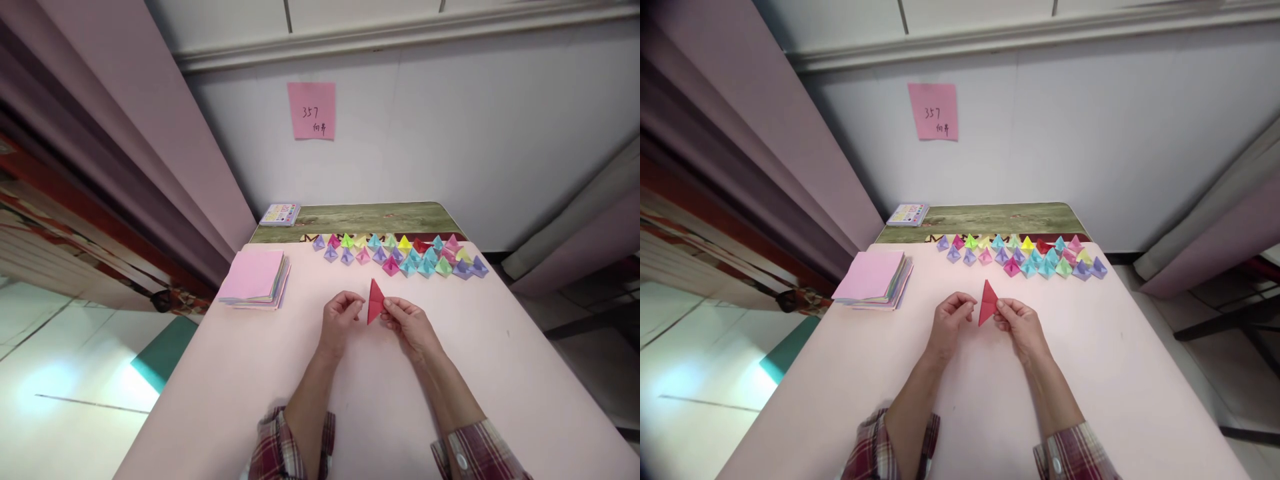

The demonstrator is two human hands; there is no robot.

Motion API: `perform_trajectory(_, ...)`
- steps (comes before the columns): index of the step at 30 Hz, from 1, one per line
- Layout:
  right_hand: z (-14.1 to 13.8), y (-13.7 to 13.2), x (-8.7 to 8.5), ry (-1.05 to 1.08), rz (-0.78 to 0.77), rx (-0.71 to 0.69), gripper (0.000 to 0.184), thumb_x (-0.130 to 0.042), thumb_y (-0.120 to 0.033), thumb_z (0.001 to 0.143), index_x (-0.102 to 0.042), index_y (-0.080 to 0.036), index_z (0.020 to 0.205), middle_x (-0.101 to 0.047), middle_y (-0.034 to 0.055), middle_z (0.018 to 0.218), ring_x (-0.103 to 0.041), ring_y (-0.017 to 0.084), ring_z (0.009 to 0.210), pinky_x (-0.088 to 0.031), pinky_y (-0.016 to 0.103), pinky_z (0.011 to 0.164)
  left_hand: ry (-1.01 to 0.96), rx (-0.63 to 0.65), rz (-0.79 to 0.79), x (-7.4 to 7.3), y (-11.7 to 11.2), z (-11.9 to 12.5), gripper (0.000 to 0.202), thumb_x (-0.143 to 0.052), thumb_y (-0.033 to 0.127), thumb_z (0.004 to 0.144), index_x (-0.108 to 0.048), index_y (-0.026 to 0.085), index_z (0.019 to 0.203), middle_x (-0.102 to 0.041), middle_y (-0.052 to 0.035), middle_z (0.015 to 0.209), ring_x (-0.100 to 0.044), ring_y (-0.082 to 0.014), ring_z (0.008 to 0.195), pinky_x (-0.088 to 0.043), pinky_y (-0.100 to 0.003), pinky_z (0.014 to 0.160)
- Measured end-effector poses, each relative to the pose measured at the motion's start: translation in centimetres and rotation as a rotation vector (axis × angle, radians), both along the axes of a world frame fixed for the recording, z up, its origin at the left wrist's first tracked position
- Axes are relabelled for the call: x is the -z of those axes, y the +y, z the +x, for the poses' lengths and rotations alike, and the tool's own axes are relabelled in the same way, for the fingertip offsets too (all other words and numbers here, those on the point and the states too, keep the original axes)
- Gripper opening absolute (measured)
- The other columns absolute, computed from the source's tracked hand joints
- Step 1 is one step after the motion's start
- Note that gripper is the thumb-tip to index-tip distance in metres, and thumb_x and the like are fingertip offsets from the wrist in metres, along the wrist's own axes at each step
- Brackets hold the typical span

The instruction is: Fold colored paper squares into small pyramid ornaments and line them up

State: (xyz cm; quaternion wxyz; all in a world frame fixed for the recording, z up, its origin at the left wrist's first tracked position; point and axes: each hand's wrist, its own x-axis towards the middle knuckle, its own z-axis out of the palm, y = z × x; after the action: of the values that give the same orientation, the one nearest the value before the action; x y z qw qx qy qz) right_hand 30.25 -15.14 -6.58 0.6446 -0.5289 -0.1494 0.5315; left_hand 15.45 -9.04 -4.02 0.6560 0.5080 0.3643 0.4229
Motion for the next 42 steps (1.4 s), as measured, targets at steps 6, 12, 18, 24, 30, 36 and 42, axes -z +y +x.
perform_trajectory(6, 0.0, 0.0, -0.1, -0.003, -0.005, -0.008, 0.036, -0.087, -0.042, 0.058, -0.075, -0.016, 0.08, -0.067, 0.0015, 0.064, -0.057, 0.01, 0.059, -0.047, 0.02, 0.054, 0.013, 0.046, -0.01, -0.2, -0.2, 0.1, 0.013, -0.072, 0.026, 0.07, -0.068, 0.015, 0.077, -0.06, 0.0005, 0.066, -0.048, -0.0102, 0.061, -0.04, -0.023, 0.062)
perform_trajectory(12, 0.1, 0.0, 0.0, -0.032, -0.011, -0.039, 0.035, -0.085, -0.043, 0.06, -0.075, -0.017, 0.081, -0.066, 0.0009, 0.065, -0.057, 0.01, 0.06, -0.047, 0.021, 0.057, -0.012, 0.048, -0.068, 0.1, -0.2, 0.1, 0.019, -0.076, 0.028, 0.068, -0.069, 0.015, 0.081, -0.064, -0.0008, 0.071, -0.053, -0.011, 0.064, -0.041, -0.024, 0.063)
perform_trajectory(18, -0.8, -0.1, -0.3, -0.326, -0.005, -0.06, 0.035, -0.077, -0.05, 0.069, -0.075, -0.018, 0.084, -0.066, 0.0021, 0.064, -0.058, 0.015, 0.063, -0.047, 0.026, 0.061, 0.056, 0.058, -0.067, 0.0, -0.2, 0.1, 0.022, -0.076, 0.034, 0.069, -0.072, 0.013, 0.076, -0.057, 0.0027, 0.055, -0.044, -0.0069, 0.05, -0.033, -0.021, 0.052)
perform_trajectory(24, -1.9, -0.3, -1.1, -0.568, 0.111, 0.001, 0.031, -0.072, -0.049, 0.073, -0.075, -0.02, 0.085, -0.07, 0.0043, 0.074, -0.06, 0.018, 0.066, -0.05, 0.03, 0.064, 0.024, 0.046, -0.215, 0.8, 0.3, -0.3, 0.03, -0.077, 0.041, 0.069, -0.068, 0.015, 0.08, -0.048, 0.0069, 0.041, -0.03, -0.0039, 0.036, -0.02, -0.02, 0.04)
perform_trajectory(30, -2.0, -0.6, -2.3, -0.3, 0.188, -0.129, 0.036, -0.065, -0.054, 0.08, -0.073, -0.02, 0.088, -0.068, 0.0051, 0.076, -0.06, 0.017, 0.066, -0.05, 0.029, 0.062, -0.174, 0.241, -0.344, 0.2, 0.7, -1.1, 0.026, -0.074, 0.039, 0.074, -0.064, 0.015, 0.077, -0.06, 0.0003, 0.061, -0.048, -0.0063, 0.048, -0.036, -0.02, 0.05)
perform_trajectory(36, -1.7, -0.5, -2.1, -0.095, 0.134, -0.215, 0.044, -0.076, -0.048, 0.071, -0.071, -0.02, 0.106, -0.062, 0.0001, 0.065, -0.049, 0.01, 0.053, -0.039, 0.021, 0.049, -0.163, 0.356, -0.34, -0.2, 0.7, -1.4, 0.024, -0.074, 0.036, 0.075, -0.067, 0.013, 0.082, -0.061, -0.0023, 0.068, -0.052, -0.0081, 0.056, -0.04, -0.021, 0.055)
perform_trajectory(42, -0.5, -0.7, -1.9, -0.119, 0.129, -0.209, 0.032, -0.079, -0.045, 0.069, -0.07, -0.018, 0.084, -0.064, 0.0005, 0.063, -0.05, 0.01, 0.053, -0.039, 0.021, 0.05, -0.095, 0.408, -0.316, -0.6, 0.6, -1.6, 0.027, -0.074, 0.038, 0.074, -0.066, 0.013, 0.081, -0.065, -0.0041, 0.075, -0.057, -0.0108, 0.059, -0.046, -0.025, 0.059)
